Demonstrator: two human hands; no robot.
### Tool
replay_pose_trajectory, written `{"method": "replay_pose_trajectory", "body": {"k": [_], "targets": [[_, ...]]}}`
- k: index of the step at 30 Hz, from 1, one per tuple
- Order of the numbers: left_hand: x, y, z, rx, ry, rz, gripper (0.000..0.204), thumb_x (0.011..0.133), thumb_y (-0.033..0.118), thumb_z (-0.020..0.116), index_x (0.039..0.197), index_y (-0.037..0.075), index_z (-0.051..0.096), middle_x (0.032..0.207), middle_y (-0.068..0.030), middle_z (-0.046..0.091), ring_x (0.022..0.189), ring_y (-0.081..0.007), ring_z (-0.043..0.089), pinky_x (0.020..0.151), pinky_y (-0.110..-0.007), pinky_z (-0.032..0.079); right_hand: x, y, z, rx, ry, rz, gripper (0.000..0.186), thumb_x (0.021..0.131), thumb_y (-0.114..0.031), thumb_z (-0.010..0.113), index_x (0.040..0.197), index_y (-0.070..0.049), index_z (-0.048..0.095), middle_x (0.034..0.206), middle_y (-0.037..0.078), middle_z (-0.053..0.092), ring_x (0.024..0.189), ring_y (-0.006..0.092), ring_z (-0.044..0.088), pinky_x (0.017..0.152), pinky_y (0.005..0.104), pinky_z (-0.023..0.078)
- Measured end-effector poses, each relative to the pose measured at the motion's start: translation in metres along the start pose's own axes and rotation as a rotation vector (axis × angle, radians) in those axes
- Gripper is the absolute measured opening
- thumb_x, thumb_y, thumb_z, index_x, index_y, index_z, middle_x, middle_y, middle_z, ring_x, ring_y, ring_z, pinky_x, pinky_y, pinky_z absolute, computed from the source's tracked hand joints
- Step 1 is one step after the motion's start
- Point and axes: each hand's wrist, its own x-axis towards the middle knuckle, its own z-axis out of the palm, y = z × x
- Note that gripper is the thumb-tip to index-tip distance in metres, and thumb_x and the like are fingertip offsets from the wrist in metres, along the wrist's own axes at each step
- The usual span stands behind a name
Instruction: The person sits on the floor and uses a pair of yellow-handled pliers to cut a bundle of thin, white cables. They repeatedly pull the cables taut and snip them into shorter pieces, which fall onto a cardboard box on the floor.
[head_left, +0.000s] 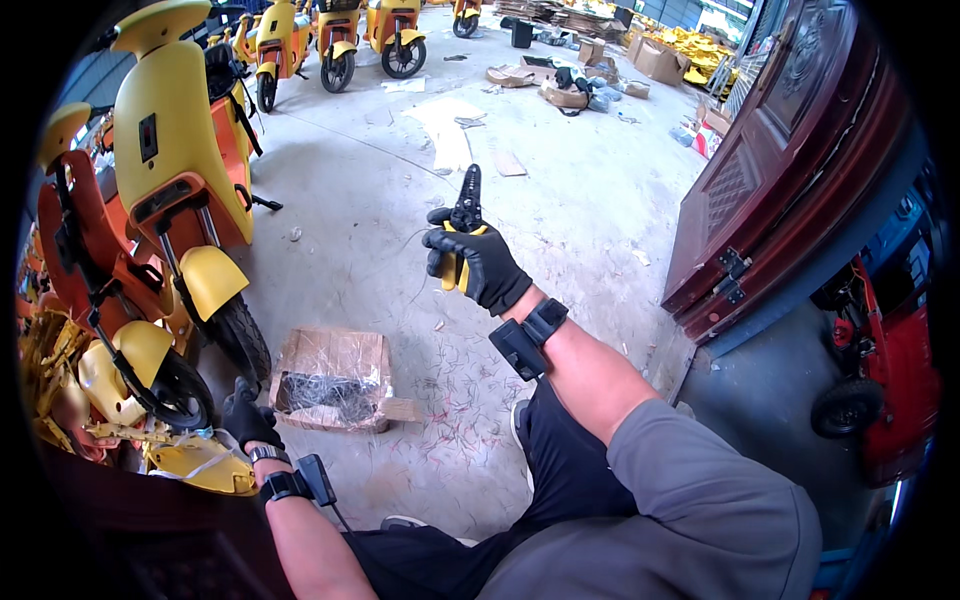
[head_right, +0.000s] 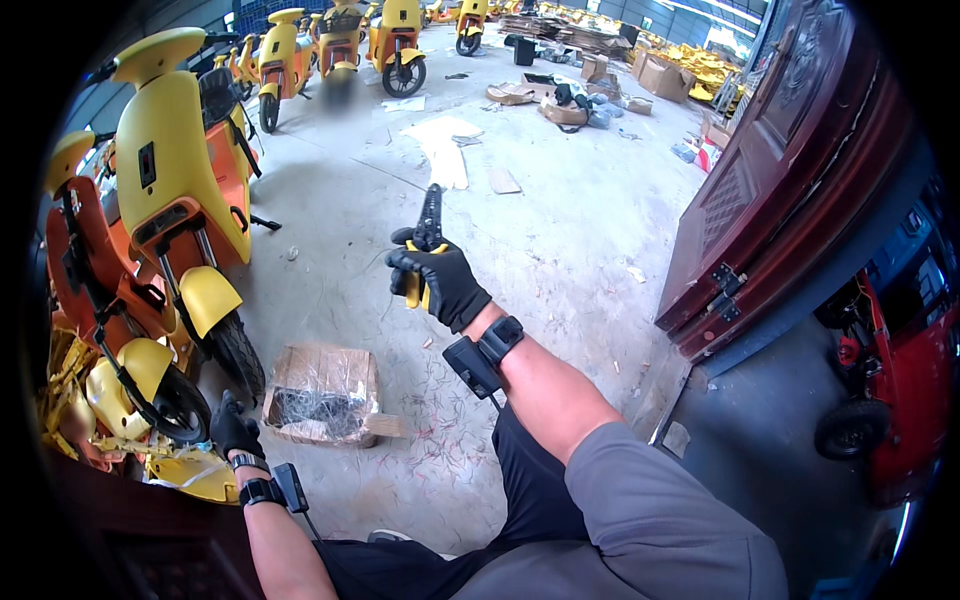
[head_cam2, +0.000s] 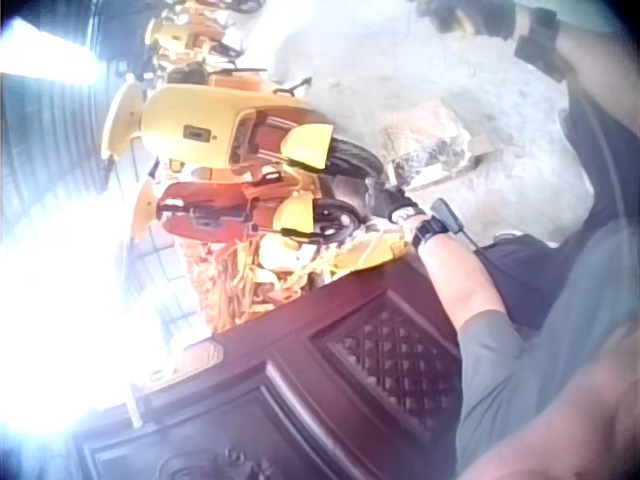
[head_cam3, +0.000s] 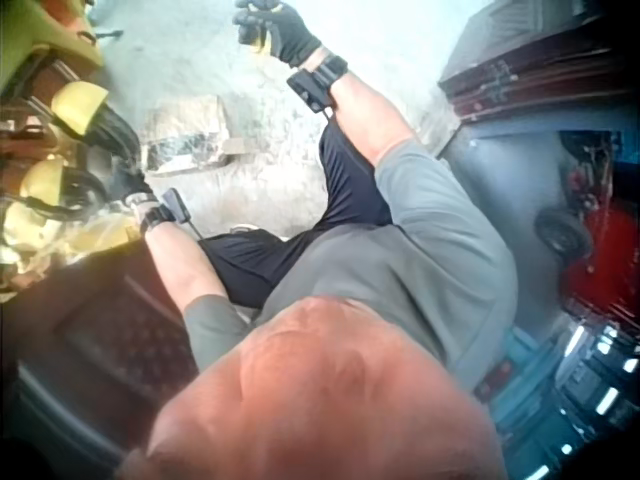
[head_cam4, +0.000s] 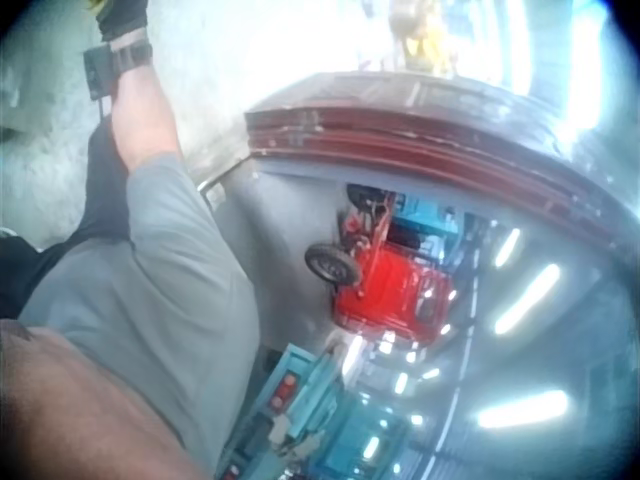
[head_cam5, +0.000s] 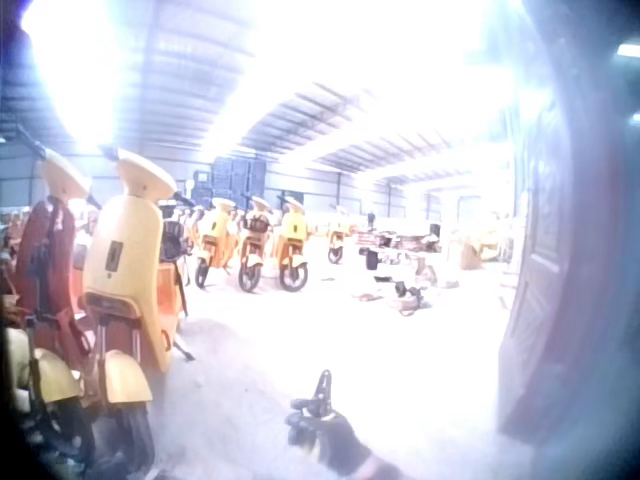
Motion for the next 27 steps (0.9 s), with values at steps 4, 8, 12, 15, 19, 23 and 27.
{"method": "replay_pose_trajectory", "body": {"k": [4,8,12,15,19,23,27], "targets": [[0.015,-0.01,-0.003,0.041,0.049,0.11,0.027,0.089,0.03,0.068,0.087,0.004,0.063,0.06,-0.0026,0.053,0.04,-0.0127,0.042,0.036,-0.026,0.033,0.003,0.002,-0.003,-0.053,0.012,-0.027,0.031,0.087,0.001,0.064,0.116,0.0,0.056,0.084,0.011,0.067,0.064,0.0196,0.066,0.058,0.0336,0.056],[-0.05,0.029,0.017,0.089,-0.642,0.206,0.024,0.09,0.023,0.065,0.079,0.003,0.067,0.058,-0.0017,0.057,0.04,-0.0102,0.043,0.039,-0.023,0.033,-0.007,0.019,0.016,-0.52,-0.118,0.116,0.033,0.085,-0.002,0.067,0.116,-0.001,0.059,0.081,0.006,0.065,0.063,0.0117,0.062,0.058,0.0266,0.052],[-0.126,0.024,0.052,0.154,-0.981,0.078,0.029,0.095,0.026,0.062,0.084,0.001,0.07,0.054,-0.0002,0.055,0.038,-0.0088,0.045,0.037,-0.024,0.032,-0.027,0.04,0.046,-1.079,-0.422,0.013,0.035,0.083,-0.011,0.069,0.117,-0.005,0.061,0.081,0.008,0.064,0.065,0.0142,0.062,0.062,0.0302,0.052],[-0.143,0.014,0.062,0.071,-0.882,0.016,0.034,0.098,0.032,0.057,0.089,0.001,0.069,0.053,-0.0003,0.054,0.035,-0.0091,0.044,0.036,-0.024,0.032,-0.041,0.054,0.061,-1.203,-0.567,-0.165,0.046,0.084,-0.025,0.073,0.122,-0.006,0.057,0.095,0.018,0.068,0.083,0.0339,0.066,0.078,0.037,0.053],[-0.135,0.01,0.057,0.014,-0.868,0.039,0.029,0.098,0.026,0.055,0.088,0.001,0.068,0.052,-0.0012,0.053,0.036,-0.0099,0.046,0.035,-0.025,0.033,-0.043,0.054,0.071,-1.22,-0.619,-0.148,0.051,0.085,-0.022,0.071,0.13,-0.008,0.052,0.107,0.021,0.067,0.093,0.0364,0.067,0.081,0.04,0.053],[-0.129,-0.003,0.056,-0.018,-0.894,0.06,0.02,0.096,0.019,0.053,0.084,0.007,0.063,0.052,-0.0014,0.05,0.04,-0.0116,0.048,0.036,-0.025,0.035,-0.048,0.057,0.074,-1.226,-0.683,-0.273,0.061,0.08,-0.011,0.067,0.138,-0.008,0.046,0.111,0.022,0.065,0.093,0.0379,0.066,0.082,0.0407,0.053],[-0.127,-0.001,0.056,-0.101,-0.854,0.027,0.019,0.093,0.011,0.053,0.083,0.002,0.066,0.056,-0.0037,0.056,0.04,-0.0126,0.048,0.039,-0.025,0.036,-0.051,0.06,0.071,-1.244,-0.678,-0.176,0.065,0.081,-0.008,0.063,0.142,-0.008,0.042,0.112,0.022,0.065,0.092,0.0375,0.067,0.081,0.0412,0.053]]}}
